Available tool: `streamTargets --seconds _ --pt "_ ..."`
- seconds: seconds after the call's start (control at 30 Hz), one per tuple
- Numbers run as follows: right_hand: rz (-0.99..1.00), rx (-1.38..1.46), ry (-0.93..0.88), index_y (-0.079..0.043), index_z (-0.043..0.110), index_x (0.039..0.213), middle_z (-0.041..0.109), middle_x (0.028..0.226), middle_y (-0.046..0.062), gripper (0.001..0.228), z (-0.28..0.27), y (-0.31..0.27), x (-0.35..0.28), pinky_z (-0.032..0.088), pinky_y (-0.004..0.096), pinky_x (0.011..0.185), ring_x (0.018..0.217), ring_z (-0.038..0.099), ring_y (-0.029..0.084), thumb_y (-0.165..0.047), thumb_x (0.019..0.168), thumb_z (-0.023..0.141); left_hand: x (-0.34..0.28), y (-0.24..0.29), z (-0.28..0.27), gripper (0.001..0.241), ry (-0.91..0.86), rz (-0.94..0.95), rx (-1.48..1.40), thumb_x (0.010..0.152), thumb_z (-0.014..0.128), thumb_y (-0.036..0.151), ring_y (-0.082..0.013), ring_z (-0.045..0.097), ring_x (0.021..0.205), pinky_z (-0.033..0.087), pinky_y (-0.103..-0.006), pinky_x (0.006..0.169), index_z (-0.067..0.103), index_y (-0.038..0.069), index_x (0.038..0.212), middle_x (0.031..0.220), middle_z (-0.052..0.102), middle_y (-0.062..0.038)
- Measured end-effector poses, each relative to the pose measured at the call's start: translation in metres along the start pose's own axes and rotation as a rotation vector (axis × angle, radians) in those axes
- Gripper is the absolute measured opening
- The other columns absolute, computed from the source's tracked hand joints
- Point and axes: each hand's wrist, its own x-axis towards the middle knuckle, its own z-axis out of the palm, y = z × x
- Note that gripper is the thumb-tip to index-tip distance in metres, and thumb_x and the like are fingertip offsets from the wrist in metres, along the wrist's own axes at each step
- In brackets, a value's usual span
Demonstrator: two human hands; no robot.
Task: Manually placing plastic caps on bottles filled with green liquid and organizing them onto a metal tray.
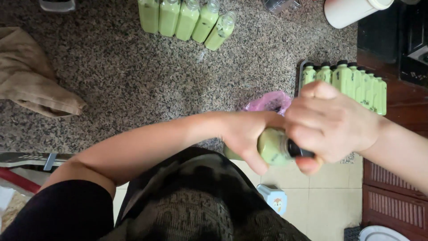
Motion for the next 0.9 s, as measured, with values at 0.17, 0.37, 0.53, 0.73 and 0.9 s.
streamTargets --seconds 0.17,0.37,0.53,0.73,0.9 --pt "0.258 -0.405 -0.216 -0.018 0.056 0.086 0.067 0.081 0.002 0.049 -0.001 -0.005 -0.007 0.043 0.037 0.092 0.070 0.062 0.020 -0.057 0.105 0.033 -0.004 0.018 -0.005 0.048 0.264 -0.051 0.133 0.062 0.083 0.015 -0.0164 0.071 0.069 0.058 -0.0254 0.061 0.066 0.006 0.106 0.089 0.075 -0.003" --pt "0.521 -0.495 -0.345 -0.017 0.061 0.078 0.061 0.061 0.001 0.054 0.015 -0.012 -0.009 0.045 0.032 0.079 0.050 0.047 0.020 -0.049 0.112 0.033 0.004 -0.008 0.005 0.058 0.593 -0.069 0.546 0.065 0.088 0.027 -0.0248 0.077 0.070 0.064 -0.0321 0.058 0.060 0.003 0.109 0.093 0.076 -0.011" --pt "0.608 -0.432 -0.255 -0.010 0.065 0.088 0.069 0.080 0.005 0.039 0.019 -0.017 -0.011 0.045 0.034 0.082 0.062 0.055 0.024 -0.038 0.109 0.047 0.000 -0.003 -0.006 0.061 0.610 -0.034 0.589 0.060 0.089 0.026 -0.0307 0.075 0.077 0.061 -0.0391 0.066 0.058 0.004 0.108 0.093 0.074 -0.012" --pt "0.174 -0.251 -0.420 -0.016 0.058 0.082 0.062 0.076 0.006 0.055 0.002 -0.008 -0.019 0.043 0.037 0.090 0.062 0.057 0.020 -0.059 0.106 0.033 0.000 0.009 -0.007 0.038 -0.020 -0.240 0.094 0.063 0.079 0.017 -0.0155 0.066 0.059 0.056 -0.0245 0.053 0.066 0.009 0.099 0.081 0.074 -0.002" --pt "0.044 -0.252 -0.304 -0.020 0.044 0.093 0.056 0.080 0.004 0.030 0.003 -0.002 -0.025 0.034 0.037 0.101 0.072 0.057 0.017 -0.048 0.101 0.049 0.014 -0.008 0.000 0.052 -0.146 -0.238 -0.213 0.062 0.073 0.010 -0.0237 0.074 0.086 0.063 -0.0319 0.076 0.068 0.002 0.113 0.103 0.079 -0.009"
